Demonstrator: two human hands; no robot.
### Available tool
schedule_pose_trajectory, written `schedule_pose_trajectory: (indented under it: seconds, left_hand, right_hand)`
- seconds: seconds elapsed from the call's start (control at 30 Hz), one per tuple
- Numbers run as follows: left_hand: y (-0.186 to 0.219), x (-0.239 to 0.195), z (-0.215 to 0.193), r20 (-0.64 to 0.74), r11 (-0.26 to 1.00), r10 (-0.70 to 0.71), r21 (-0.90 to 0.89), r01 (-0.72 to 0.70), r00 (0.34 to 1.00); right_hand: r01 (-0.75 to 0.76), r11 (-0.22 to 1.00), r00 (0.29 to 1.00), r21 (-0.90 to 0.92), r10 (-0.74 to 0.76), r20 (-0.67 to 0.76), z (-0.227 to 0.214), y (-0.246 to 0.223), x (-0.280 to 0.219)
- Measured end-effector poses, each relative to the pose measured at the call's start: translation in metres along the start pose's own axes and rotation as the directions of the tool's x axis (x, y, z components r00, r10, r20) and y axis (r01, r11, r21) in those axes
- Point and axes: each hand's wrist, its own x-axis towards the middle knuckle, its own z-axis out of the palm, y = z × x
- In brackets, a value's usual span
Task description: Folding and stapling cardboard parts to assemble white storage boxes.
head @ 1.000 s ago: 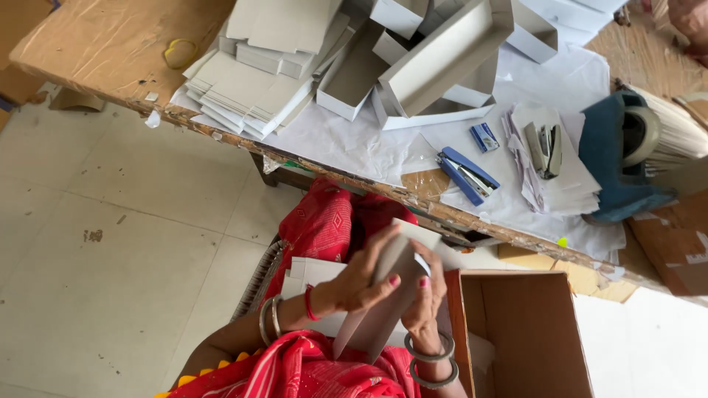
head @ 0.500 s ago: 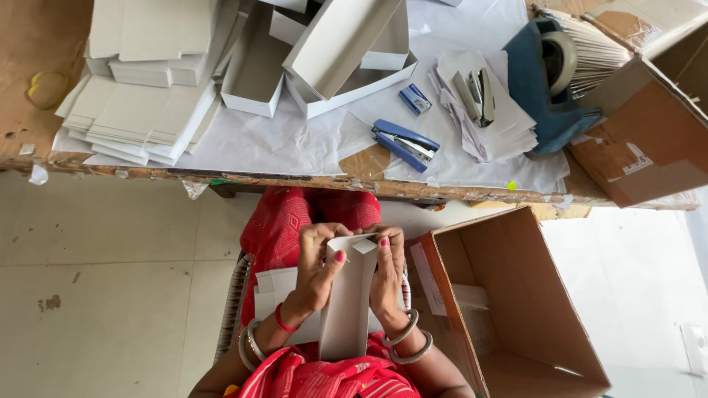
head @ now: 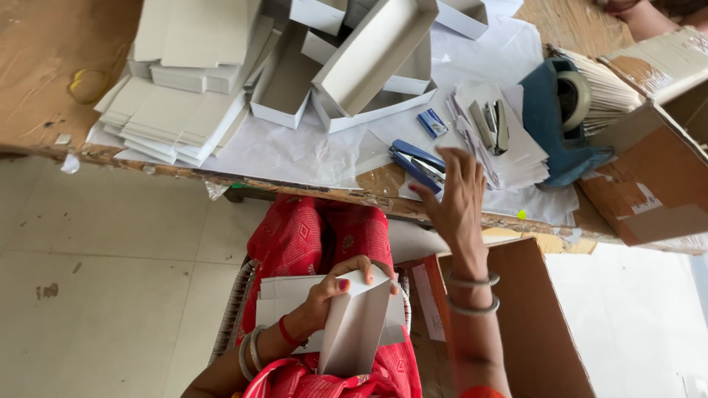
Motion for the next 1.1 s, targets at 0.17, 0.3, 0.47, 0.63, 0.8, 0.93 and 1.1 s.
schedule_pose_trajectory:
  seconds: [0.17, 0.3, 0.47, 0.63, 0.8, 0.93, 1.1]
  left_hand:
    - [-0.015, -0.004, -0.007, -0.053, 0.995, 0.009, 0.101, -0.003, 0.999]
    - [-0.014, -0.003, -0.007, -0.028, 0.991, 0.024, 0.129, -0.02, 0.999]
    - [-0.016, -0.012, -0.012, -0.066, 0.986, 0.031, 0.168, -0.019, 0.997]
    - [-0.037, -0.023, -0.019, -0.039, 0.978, -0.031, 0.203, 0.038, 0.999]
    - [-0.043, -0.019, -0.01, 0.033, 0.956, 0.028, 0.292, -0.036, 0.999]
    - [-0.059, -0.021, -0.025, 0.063, 0.967, 0.082, 0.235, -0.095, 0.995]
    - [-0.032, -0.014, -0.005, -0.013, 0.997, -0.029, 0.068, 0.03, 0.999]
  right_hand:
    - [0.076, 0.918, 0.986, -0.39, -0.01, 0.167, 0.028, 0.043, 0.024]
    - [-0.049, 0.765, 0.978, 0.642, 0.168, -0.127, 0.02, 0.02, -0.018]
    - [-0.122, -0.044, 0.866, 0.992, 0.483, 0.128, 0.004, -0.057, -0.089]
    - [0.237, 0.584, 0.956, 0.777, 0.001, -0.292, 0.027, -0.058, -0.155]
    - [0.164, 0.834, 0.986, 0.527, -0.157, -0.059, -0.003, -0.086, -0.142]
    - [0.071, 0.898, 0.994, 0.433, -0.102, 0.048, -0.006, -0.089, -0.14]
    - [0.135, 0.795, 0.979, 0.591, -0.015, -0.203, 0.006, -0.08, -0.128]
